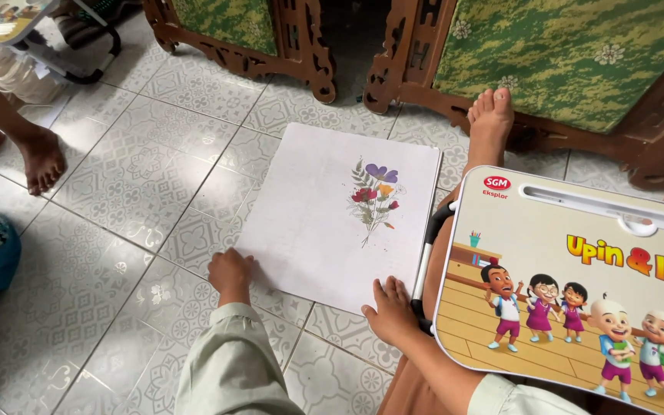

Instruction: Folding large printed paper sheets one by one on a lap desk and stacking them.

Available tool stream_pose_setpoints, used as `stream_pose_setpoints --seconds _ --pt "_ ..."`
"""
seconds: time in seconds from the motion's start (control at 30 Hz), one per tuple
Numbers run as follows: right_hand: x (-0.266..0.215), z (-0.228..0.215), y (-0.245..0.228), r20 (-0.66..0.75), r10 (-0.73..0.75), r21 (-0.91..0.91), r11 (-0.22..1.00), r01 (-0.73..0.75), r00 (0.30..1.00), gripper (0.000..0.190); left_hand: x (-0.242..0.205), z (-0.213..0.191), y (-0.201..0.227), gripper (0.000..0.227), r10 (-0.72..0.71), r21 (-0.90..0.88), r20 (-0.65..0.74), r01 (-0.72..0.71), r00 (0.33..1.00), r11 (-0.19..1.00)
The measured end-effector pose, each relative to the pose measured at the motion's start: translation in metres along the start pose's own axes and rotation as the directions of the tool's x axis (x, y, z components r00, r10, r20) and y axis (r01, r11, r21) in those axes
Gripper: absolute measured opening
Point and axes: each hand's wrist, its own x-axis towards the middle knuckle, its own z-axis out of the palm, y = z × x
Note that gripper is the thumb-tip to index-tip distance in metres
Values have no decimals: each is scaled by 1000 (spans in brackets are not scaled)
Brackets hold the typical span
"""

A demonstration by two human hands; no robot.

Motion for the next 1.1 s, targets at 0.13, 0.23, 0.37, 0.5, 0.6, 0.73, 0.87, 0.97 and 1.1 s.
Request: stream_pose_setpoints --seconds 0.13,0.23,0.37,0.5,0.6,0.73,0.87,0.97,1.1 --pt "-3 -4 -2 18 -13 -7 1000 13 1000 72 18 14 -4 23 12 -30 -221 -19 975 999" --pt "-3 -5 -2 5 -17 -12 1000 17 1000 72 6 -6 9 10 61 -20 -227 -67 972 998" --pt "-6 -6 -3 16 -4 9 1000 4 1000 69 0 -4 10 13 76 -3 -248 -79 966 997" --pt "-7 -10 -4 21 7 31 999 -8 1000 65 -6 3 9 25 188 93 -435 -164 881 982" --pt "-16 -21 -11 36 9 47 999 -10 999 61 -23 -12 19 26 288 184 -605 -221 742 958" --pt "-28 -37 -18 56 28 83 996 -33 998 62 -10 6 14 18 303 120 -600 -291 741 949" --pt "-20 -27 -10 39 17 104 994 -21 999 61 -21 -3 21 16 231 -9 -549 -282 803 959" --pt "-20 -27 -9 30 9 127 992 -12 1000 60 -22 -1 21 16 215 -13 -553 -265 805 964" --pt "-20 -26 -7 32 9 155 988 -14 999 59 -32 -13 26 10 252 53 -638 -285 727 957"
